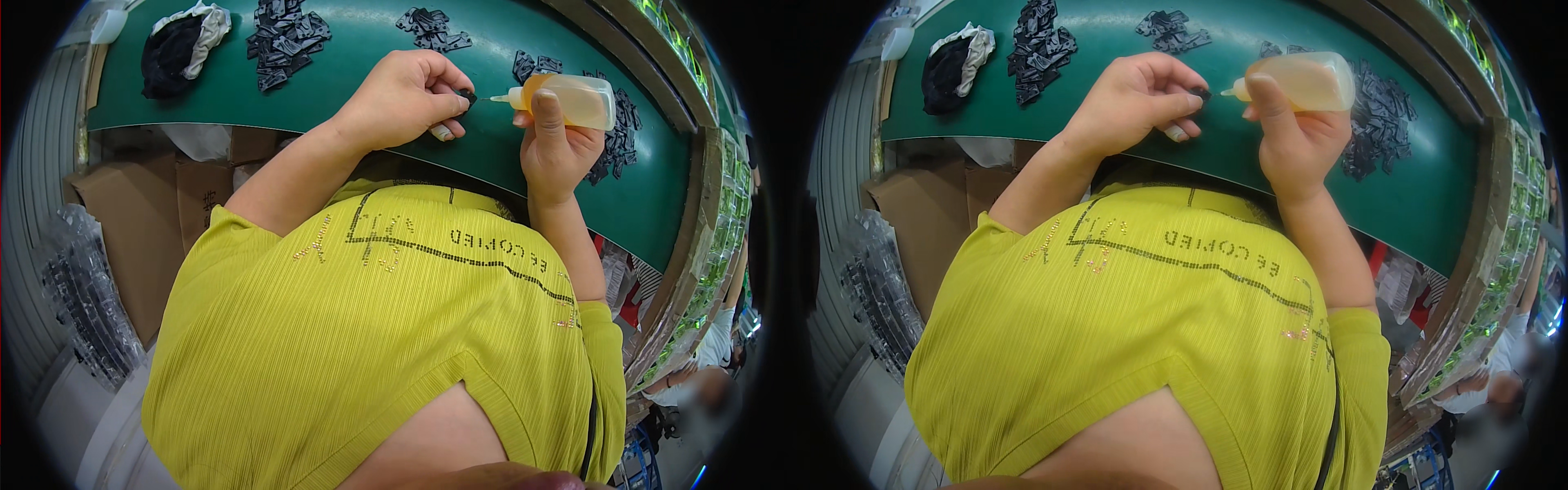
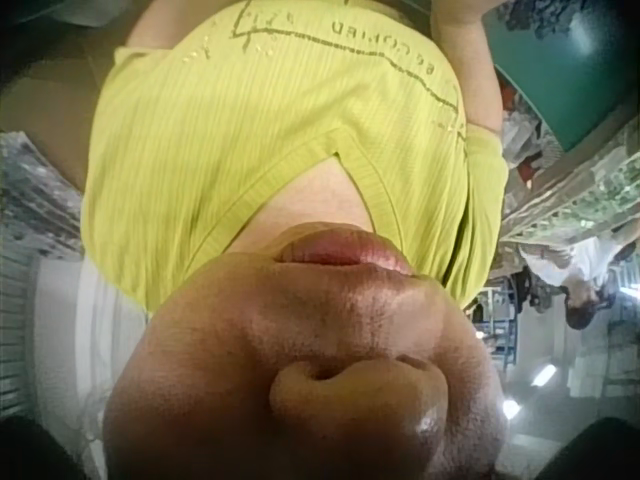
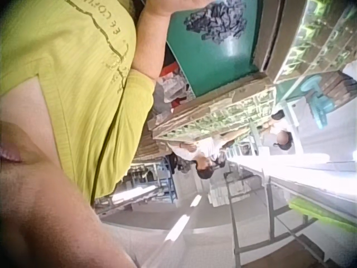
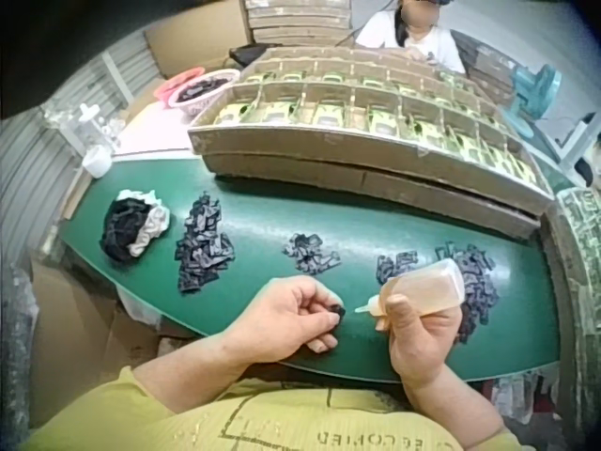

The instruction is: The recorder is assembling small plastic toy cars and applying adhesive to small components on a factory production line.

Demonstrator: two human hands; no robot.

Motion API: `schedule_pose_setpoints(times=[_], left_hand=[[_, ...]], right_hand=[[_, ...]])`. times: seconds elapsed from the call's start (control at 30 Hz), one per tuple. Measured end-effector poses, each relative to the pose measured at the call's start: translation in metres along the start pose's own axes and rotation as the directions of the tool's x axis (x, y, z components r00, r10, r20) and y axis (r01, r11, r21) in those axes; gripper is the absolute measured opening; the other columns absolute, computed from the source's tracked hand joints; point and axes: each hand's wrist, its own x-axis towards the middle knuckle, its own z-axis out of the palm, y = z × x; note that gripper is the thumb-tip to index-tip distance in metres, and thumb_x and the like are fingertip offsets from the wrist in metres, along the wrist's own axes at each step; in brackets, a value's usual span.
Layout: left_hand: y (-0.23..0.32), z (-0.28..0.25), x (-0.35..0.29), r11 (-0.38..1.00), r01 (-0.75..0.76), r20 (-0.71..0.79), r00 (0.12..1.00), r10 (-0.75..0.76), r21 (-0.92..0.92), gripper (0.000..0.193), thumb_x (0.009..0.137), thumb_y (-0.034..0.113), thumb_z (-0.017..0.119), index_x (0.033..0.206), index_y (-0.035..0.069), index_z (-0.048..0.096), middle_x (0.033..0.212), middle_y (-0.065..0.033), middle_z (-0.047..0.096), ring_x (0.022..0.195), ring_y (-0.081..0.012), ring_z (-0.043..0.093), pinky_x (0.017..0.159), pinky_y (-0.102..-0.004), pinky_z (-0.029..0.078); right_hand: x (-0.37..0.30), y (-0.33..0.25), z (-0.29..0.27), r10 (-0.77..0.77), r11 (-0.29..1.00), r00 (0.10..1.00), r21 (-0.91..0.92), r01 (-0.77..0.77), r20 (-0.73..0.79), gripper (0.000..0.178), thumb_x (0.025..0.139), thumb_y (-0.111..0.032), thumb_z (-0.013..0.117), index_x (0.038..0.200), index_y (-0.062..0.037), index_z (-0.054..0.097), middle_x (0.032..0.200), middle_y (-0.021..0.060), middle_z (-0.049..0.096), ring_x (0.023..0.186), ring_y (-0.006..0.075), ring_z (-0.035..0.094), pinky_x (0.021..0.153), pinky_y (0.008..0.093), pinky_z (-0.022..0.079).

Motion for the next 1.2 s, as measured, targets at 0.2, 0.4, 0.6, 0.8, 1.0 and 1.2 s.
schedule_pose_setpoints(times=[0.2, 0.4, 0.6, 0.8, 1.0, 1.2], left_hand=[[0.0013, 0.0011, -0.0009, 1.000, 0.001, 0.005, 1.000, -0.001, 0.012, 0.020, 0.084, 0.003, 0.061, 0.101, -0.006, 0.058, 0.080, -0.0106, 0.064, 0.066, -0.0166, 0.067, 0.058, -0.0231, 0.054], [0.0007, 0.0015, -0.0005, 1.000, 0.005, -0.007, 1.000, -0.005, 0.021, 0.020, 0.084, 0.003, 0.062, 0.101, -0.006, 0.058, 0.079, -0.0104, 0.065, 0.066, -0.0164, 0.067, 0.058, -0.0229, 0.053], [0.0001, 0.0008, 0.0001, 1.000, 0.004, 0.002, 1.000, -0.004, 0.014, 0.020, 0.084, 0.003, 0.062, 0.102, -0.006, 0.058, 0.079, -0.0102, 0.065, 0.065, -0.0158, 0.067, 0.057, -0.0228, 0.053], [0.0030, 0.0018, -0.0013, 1.000, 0.024, -0.020, 1.000, -0.023, 0.020, 0.017, 0.085, 0.004, 0.061, 0.100, -0.004, 0.060, 0.081, -0.0102, 0.066, 0.065, -0.0155, 0.067, 0.057, -0.0220, 0.053], [0.0043, 0.0017, -0.0005, 0.999, 0.036, -0.043, 0.998, -0.037, -0.010, 0.016, 0.085, 0.005, 0.062, 0.098, -0.004, 0.062, 0.082, -0.0112, 0.066, 0.065, -0.0159, 0.067, 0.056, -0.0211, 0.052], [0.0044, 0.0014, 0.0004, 0.999, 0.033, -0.049, 0.998, -0.034, -0.016, 0.016, 0.085, 0.006, 0.062, 0.098, -0.004, 0.062, 0.082, -0.0114, 0.067, 0.064, -0.0164, 0.067, 0.055, -0.0212, 0.053]], right_hand=[[0.0003, 0.0005, 0.0012, -0.021, 0.999, 0.999, -0.026, 0.022, 0.036, 0.011, 0.084, -0.006, 0.067, 0.091, 0.0012, 0.062, 0.084, 0.0074, 0.064, 0.061, 0.0101, 0.056, 0.054, 0.0206, 0.044], [-0.0004, 0.0004, 0.0014, -0.002, 0.999, 0.999, -0.038, 0.004, 0.047, 0.012, 0.084, -0.006, 0.067, 0.092, 0.0008, 0.062, 0.084, 0.0068, 0.064, 0.062, 0.0098, 0.056, 0.055, 0.0203, 0.045], [0.0010, 0.0017, 0.0019, 0.001, 0.999, 0.997, -0.049, 0.003, 0.074, 0.014, 0.084, -0.007, 0.068, 0.093, 0.0006, 0.062, 0.084, 0.0066, 0.064, 0.062, 0.0100, 0.057, 0.056, 0.0202, 0.045], [0.0020, 0.0033, -0.0004, 0.004, 1.000, 1.000, -0.019, -0.004, 0.015, 0.013, 0.086, -0.008, 0.066, 0.094, 0.0006, 0.061, 0.085, 0.0077, 0.064, 0.062, 0.0107, 0.057, 0.055, 0.0202, 0.046], [0.0018, 0.0034, -0.0068, 0.066, 0.981, 0.998, 0.182, -0.069, 0.026, 0.016, 0.087, -0.009, 0.064, 0.098, 0.0011, 0.059, 0.089, 0.0100, 0.063, 0.063, 0.0121, 0.058, 0.055, 0.0205, 0.047], [-0.0038, 0.0002, 0.0002, 0.106, 0.988, 0.988, 0.100, -0.117, 0.109, 0.016, 0.086, -0.008, 0.065, 0.097, 0.0017, 0.059, 0.089, 0.0102, 0.064, 0.064, 0.0124, 0.058, 0.055, 0.0202, 0.047]])
